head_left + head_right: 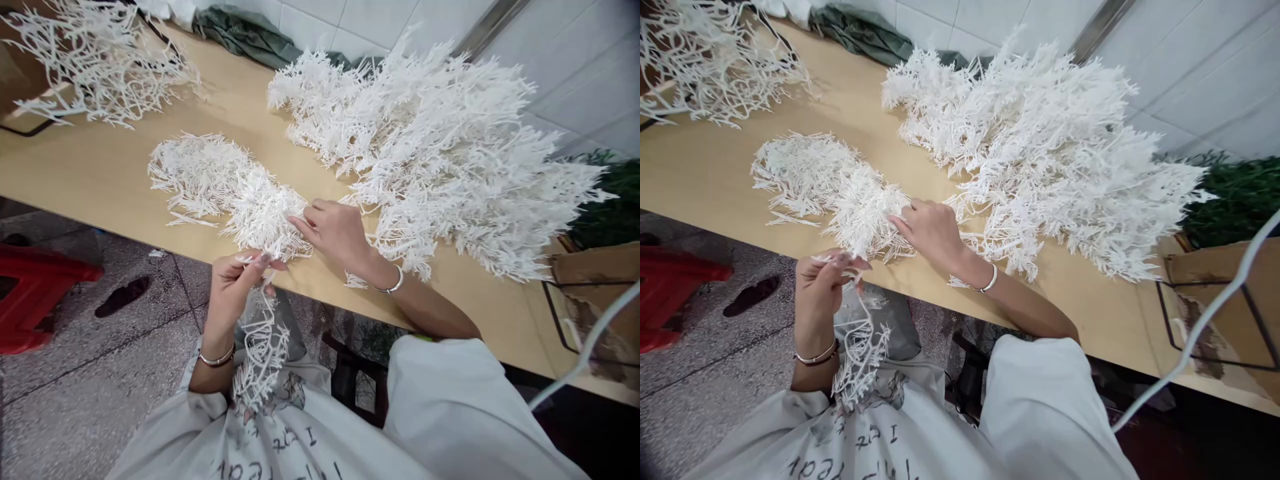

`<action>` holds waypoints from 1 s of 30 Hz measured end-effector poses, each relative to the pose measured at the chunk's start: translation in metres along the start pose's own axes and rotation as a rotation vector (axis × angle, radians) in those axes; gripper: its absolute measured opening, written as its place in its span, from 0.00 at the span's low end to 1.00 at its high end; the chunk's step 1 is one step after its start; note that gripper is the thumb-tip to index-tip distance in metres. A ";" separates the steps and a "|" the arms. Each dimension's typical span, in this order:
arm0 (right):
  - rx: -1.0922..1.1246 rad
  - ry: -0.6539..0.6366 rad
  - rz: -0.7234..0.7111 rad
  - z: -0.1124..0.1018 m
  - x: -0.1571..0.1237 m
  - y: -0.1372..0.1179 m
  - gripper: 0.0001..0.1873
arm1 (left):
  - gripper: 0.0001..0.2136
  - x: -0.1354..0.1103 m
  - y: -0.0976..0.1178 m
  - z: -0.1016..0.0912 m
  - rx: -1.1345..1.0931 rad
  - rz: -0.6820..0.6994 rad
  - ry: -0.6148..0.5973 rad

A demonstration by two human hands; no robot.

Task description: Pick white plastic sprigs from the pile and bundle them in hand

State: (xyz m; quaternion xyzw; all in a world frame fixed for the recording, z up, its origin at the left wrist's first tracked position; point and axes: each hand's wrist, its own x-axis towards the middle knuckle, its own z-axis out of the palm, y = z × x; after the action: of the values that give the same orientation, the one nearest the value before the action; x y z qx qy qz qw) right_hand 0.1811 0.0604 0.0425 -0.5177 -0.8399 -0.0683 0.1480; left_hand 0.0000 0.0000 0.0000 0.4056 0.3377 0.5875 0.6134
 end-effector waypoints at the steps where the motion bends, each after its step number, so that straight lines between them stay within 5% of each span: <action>1: 0.027 0.054 0.004 -0.003 0.000 0.000 0.22 | 0.08 -0.001 0.000 0.000 0.045 0.013 0.003; 4: 0.306 0.139 -0.097 -0.013 -0.003 -0.007 0.17 | 0.10 -0.003 0.001 0.001 0.095 0.001 -0.091; 8: 0.798 -0.113 -0.337 -0.025 -0.013 -0.026 0.14 | 0.12 -0.002 0.001 -0.001 0.064 -0.013 -0.167; 19: 1.534 -0.620 -0.121 -0.026 -0.016 -0.037 0.13 | 0.17 -0.002 0.003 -0.007 -0.072 -0.168 -0.231; 24: 1.539 -0.694 -0.130 -0.030 -0.018 -0.036 0.10 | 0.19 -0.001 0.006 -0.010 -0.156 -0.209 -0.274; 30: 1.295 -0.482 -0.178 -0.027 -0.019 -0.034 0.17 | 0.14 -0.001 0.009 -0.010 0.072 -0.123 -0.269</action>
State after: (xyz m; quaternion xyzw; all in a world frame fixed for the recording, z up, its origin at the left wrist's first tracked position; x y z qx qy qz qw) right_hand 0.1640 0.0215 0.0629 -0.2551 -0.7602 0.5514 0.2302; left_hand -0.0131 -0.0004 0.0035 0.4808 0.2976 0.4766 0.6731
